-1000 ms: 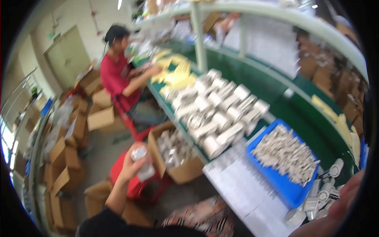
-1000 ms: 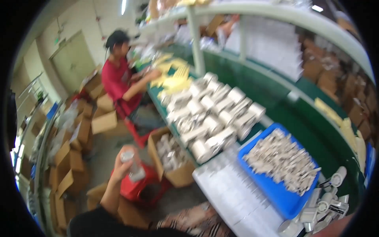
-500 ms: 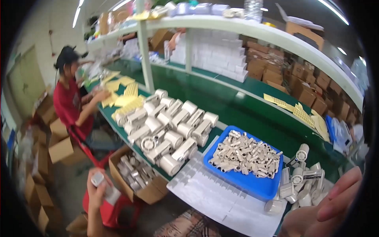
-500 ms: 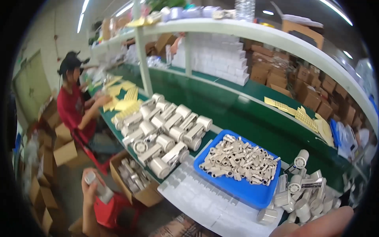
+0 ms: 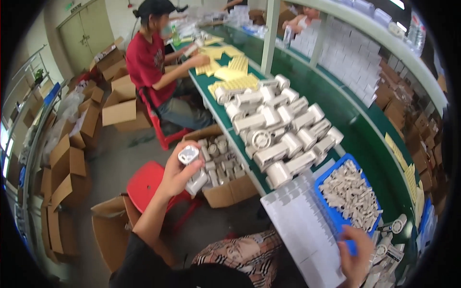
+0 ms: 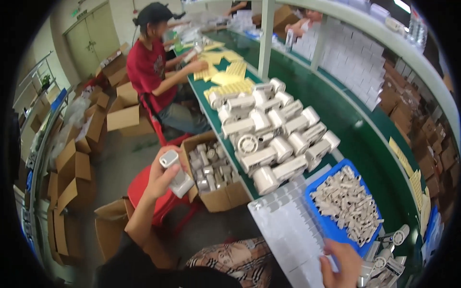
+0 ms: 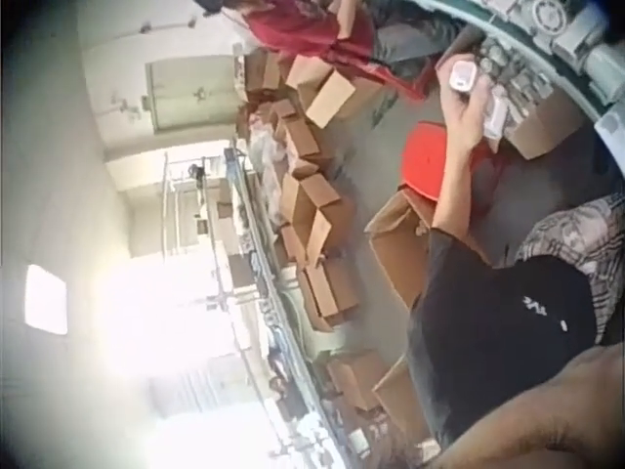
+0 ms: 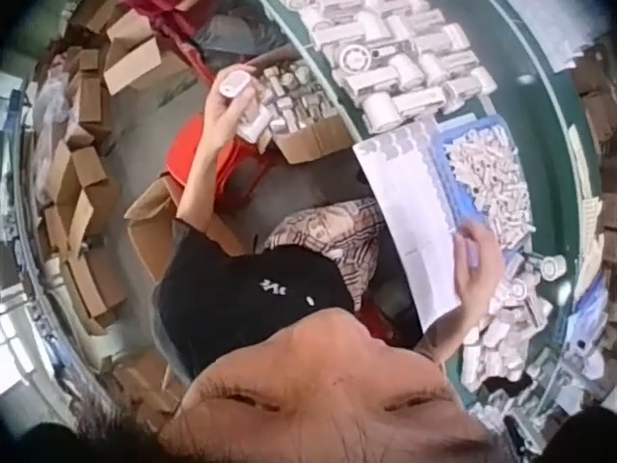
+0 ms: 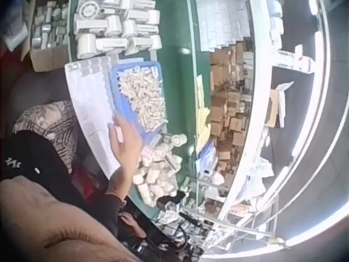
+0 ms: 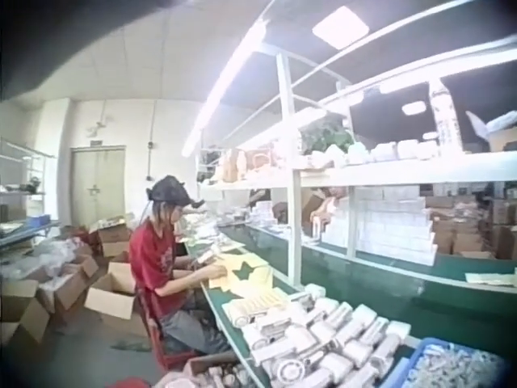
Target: The person assembles portable fans by attaching components to the fan bodies, peeling stickers from a sheet to apply onto the fan bases, and stacking the fans on the table.
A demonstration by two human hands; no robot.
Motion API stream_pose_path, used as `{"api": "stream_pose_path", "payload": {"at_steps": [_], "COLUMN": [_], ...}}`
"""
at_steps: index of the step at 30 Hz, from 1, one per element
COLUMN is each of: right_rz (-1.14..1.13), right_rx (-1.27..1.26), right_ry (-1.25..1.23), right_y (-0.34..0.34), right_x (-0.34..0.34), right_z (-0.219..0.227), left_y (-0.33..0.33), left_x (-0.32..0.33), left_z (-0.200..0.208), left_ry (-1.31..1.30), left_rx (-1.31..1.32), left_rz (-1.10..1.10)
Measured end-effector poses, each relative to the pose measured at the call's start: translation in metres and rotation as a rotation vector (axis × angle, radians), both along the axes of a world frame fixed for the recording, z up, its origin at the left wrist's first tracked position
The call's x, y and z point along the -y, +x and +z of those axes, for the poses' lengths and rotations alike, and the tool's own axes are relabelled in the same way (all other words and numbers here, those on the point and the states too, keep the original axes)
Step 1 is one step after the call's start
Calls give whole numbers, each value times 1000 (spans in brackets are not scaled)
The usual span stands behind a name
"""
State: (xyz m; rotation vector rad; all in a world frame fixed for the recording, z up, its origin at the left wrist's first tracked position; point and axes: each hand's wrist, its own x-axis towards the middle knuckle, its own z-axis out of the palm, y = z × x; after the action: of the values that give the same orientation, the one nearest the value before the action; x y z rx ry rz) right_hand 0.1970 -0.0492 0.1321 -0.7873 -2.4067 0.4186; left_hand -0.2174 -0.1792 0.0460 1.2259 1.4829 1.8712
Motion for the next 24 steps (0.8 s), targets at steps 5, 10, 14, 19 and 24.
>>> {"api": "stream_pose_path", "payload": {"at_steps": [5, 10, 14, 19, 24], "right_rz": [-56, -397, -454, -429, -480], "right_rx": [128, -72, -75, -65, -79], "right_ry": [-355, -354, -535, -512, -566], "right_y": [11, 77, 107, 105, 106], "right_x": [15, 48, 65, 85, 84], "right_z": [-85, -109, -106, -94, -105], "left_y": [-22, -30, -69, -162, -195], "left_x": [-10, -21, -87, -156, -241], "left_z": [-23, -17, -1, 76, 98], "left_ry": [-44, -12, 54, -197, -252], "left_rx": [-6, -4, -175, -687, -783], "left_rz": [21, 52, 232, 601, 682]}}
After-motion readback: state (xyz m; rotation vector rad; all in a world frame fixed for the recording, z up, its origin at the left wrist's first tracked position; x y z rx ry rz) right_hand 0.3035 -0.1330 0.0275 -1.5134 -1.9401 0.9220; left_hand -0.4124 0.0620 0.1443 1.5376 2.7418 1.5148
